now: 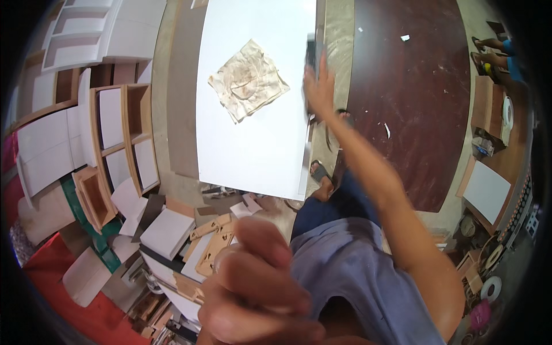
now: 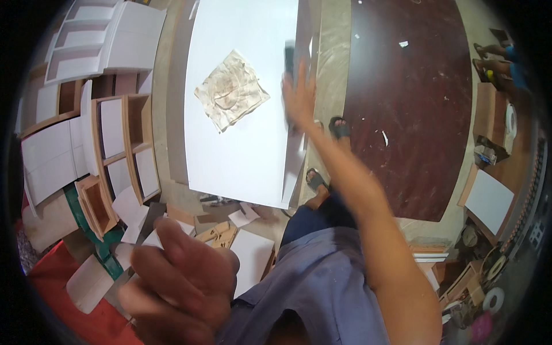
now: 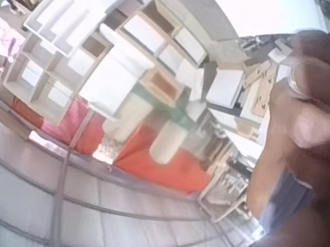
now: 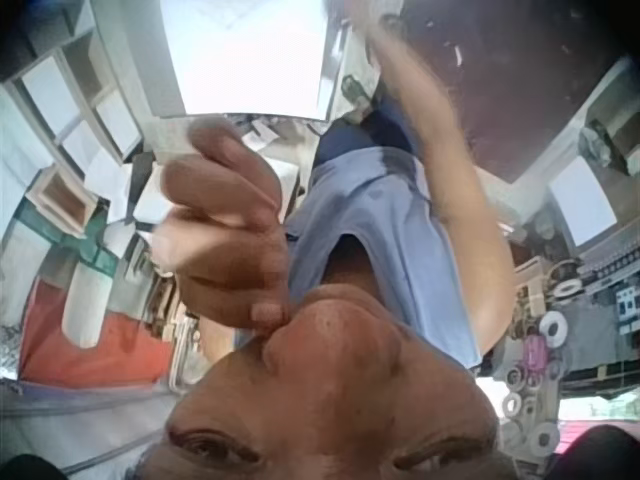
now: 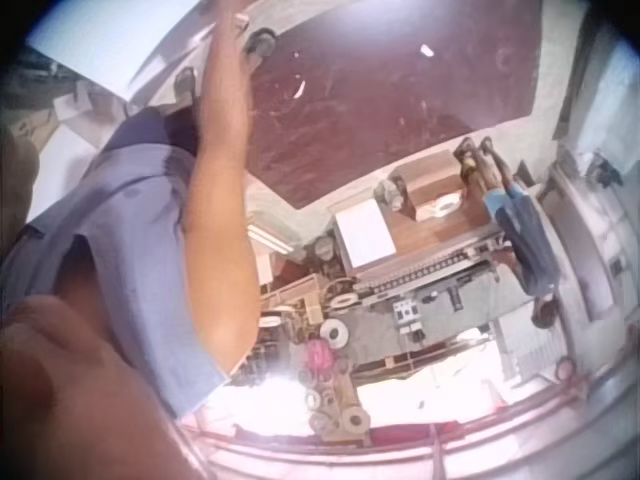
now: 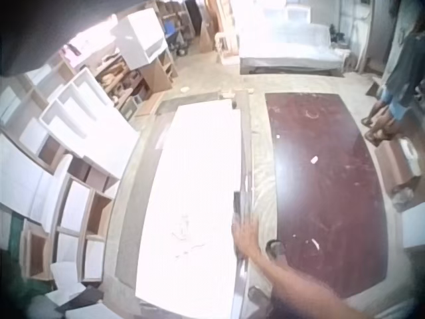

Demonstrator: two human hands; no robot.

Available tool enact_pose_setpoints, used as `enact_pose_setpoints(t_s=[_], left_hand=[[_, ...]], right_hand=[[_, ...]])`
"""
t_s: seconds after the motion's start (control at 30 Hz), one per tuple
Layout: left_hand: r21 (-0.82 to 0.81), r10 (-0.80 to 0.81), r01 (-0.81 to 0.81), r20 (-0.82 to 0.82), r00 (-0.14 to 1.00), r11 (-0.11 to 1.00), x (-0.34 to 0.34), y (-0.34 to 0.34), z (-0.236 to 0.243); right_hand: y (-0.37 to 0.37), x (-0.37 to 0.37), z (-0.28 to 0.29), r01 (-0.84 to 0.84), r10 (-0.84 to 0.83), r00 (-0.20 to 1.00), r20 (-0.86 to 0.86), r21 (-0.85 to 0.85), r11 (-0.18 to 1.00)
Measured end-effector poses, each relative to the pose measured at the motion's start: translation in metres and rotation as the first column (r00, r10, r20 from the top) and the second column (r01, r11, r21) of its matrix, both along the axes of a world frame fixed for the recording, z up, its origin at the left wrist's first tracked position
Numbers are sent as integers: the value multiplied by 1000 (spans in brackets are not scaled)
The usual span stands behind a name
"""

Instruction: The person smooths the edges of a white cabinet door with a sanding block, then wipes the surface with a cloth. The person flips the door over and applies a protective plastic film to the back side.

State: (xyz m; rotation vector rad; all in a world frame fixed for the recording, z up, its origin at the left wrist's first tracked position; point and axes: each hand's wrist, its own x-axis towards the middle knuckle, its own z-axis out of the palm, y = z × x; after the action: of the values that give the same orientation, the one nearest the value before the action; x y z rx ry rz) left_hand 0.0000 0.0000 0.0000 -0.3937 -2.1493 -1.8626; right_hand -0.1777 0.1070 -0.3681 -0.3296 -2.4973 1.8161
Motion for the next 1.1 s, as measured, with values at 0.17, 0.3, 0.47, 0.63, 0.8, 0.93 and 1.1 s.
enact_pose_setpoints(t_s=[0.17, 0.3, 0.47, 0.63, 0.8, 0.93, 1.1], left_hand=[[184, -285, 299, -100, 953, 936, -16, -11, -13], [-16, -121, 120, -193, 974, 993, -25, 15, -5], [-268, 91, -87, 2, 996, 960, -6, 35, 2], [-475, 152, -82, 109, 982, 876, -57, -38, -135], [-933, 415, -99, 57, 908, 345, -92, -134, -318], [-974, 456, -15, 92, 885, 226, -90, -143, -347], [-980, 497, -31, 72, 865, 196, -82, -146, -343]], right_hand=[[-47, 177, 13, -71, 54, 993, 109, 162, 984], [1, -40, 20, 48, -47, 999, -9, 235, 971], [13, -50, 14, 17, -24, 998, 56, 115, 993], [-23, 131, -10, -73, 77, 997, -17, 184, 980], [24, -85, -13, 102, -95, 993, -66, 129, 986], [11, -40, -23, 71, -70, 996, -63, 24, 997], [-42, 187, 5, -44, 41, 992, 119, 21, 999]])
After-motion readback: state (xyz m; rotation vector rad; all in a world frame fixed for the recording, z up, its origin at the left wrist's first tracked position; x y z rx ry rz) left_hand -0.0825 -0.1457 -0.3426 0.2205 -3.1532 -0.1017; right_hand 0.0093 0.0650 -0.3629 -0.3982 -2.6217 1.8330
